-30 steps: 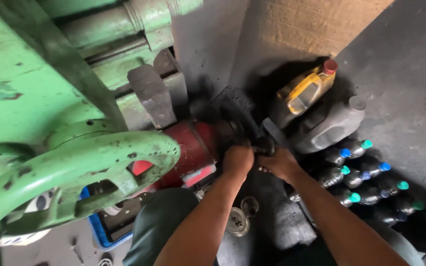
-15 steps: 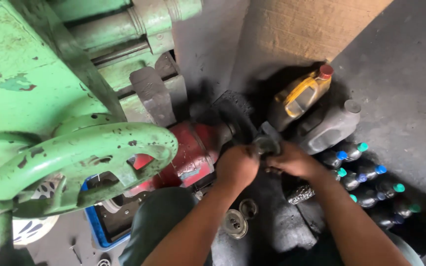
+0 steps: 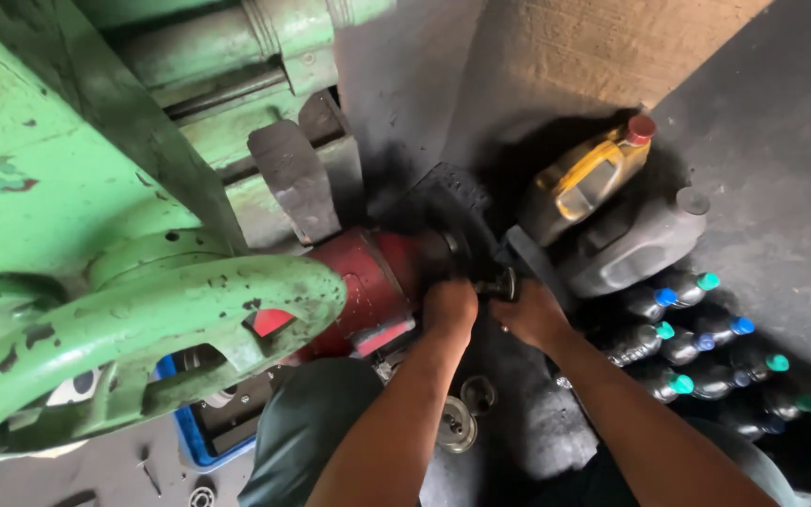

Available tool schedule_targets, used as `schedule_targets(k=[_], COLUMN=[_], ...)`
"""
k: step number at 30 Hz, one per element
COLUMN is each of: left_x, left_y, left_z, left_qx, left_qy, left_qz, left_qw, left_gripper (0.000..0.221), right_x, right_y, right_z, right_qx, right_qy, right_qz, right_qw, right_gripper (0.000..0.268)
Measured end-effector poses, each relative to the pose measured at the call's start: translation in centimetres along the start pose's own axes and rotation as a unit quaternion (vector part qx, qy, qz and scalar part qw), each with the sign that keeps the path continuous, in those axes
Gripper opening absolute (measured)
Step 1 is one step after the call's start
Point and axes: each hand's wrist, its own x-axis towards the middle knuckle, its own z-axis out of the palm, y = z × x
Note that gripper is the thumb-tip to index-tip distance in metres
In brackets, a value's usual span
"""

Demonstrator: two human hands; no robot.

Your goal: Repairing and cleaning a motorcycle component using a wrench and a machining tool.

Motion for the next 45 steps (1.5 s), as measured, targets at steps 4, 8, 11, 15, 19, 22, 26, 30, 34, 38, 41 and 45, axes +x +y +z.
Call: schedule_targets(k=[4, 8, 11, 15, 19, 22, 26, 30, 34, 38, 41, 45], left_x=[0.3, -0.9, -7.0, -11.8, -5.5, -1.6, 0.1, 0.7, -0.3, -8.3, -8.4, -4.9], left_y=[-0.3, 0.6, 3.4, 5.7, 3.8, 1.5, -0.2, -0.6, -0.1, 4.0, 3.7, 3.2], left_z=[0.0, -2.0, -13.8, -22.3, -11.4, -4.5, -0.5, 1.6, -0.3, -17.7, -19.6, -11.3], left_qx=[-0.027, -0.053, -0.168, -0.326, -0.338, -0.116, -0.039, -0.057, -0.006, -0.232, -0.252, -0.237], left_qy=[0.048, 0.216, 0.293, 0.23, 0.211, 0.159, 0.113, 0.071, 0.161, 0.129, 0.186, 0.134], left_qz=[-0.003, 0.065, 0.077, 0.101, 0.046, 0.075, 0.057, 0.034, 0.082, 0.034, 0.139, 0.073], left_qw=[0.998, 0.973, 0.938, 0.912, 0.916, 0.978, 0.991, 0.995, 0.984, 0.964, 0.939, 0.959], left_gripper=[0.021, 0.019, 0.028, 0.038, 0.043, 0.022, 0.022, 0.023, 0.022, 0.03, 0.036, 0.039], right_x=[0.3, -1.1, -1.1, -1.0, -1.4, -0.5, 0.7, 0.7, 0.7, -0.4, -2.3, -2.4], right_y=[0.1, -0.3, 1.0, 2.0, 2.1, 2.0, 1.6, 1.2, 3.4, 4.1, 1.2, 0.8], right_z=[0.0, -2.6, -6.3, -9.0, -6.0, -1.5, 1.1, 1.0, 1.3, -5.0, -8.6, -6.9], right_qx=[0.012, -0.029, -0.021, 0.005, 0.038, 0.041, 0.08, 0.07, 0.097, 0.034, 0.111, 0.069], right_qy=[-0.002, 0.011, 0.036, 0.018, -0.073, -0.078, -0.033, -0.039, -0.047, -0.008, -0.009, -0.082], right_qz=[0.017, -0.015, -0.096, -0.197, -0.102, 0.004, 0.058, 0.077, 0.098, -0.068, -0.098, -0.1], right_qw=[1.0, 0.999, 0.995, 0.98, 0.991, 0.996, 0.995, 0.994, 0.989, 0.997, 0.989, 0.989], right_gripper=[0.025, 0.03, 0.041, 0.051, 0.044, 0.034, 0.024, 0.028, 0.03, 0.036, 0.043, 0.045])
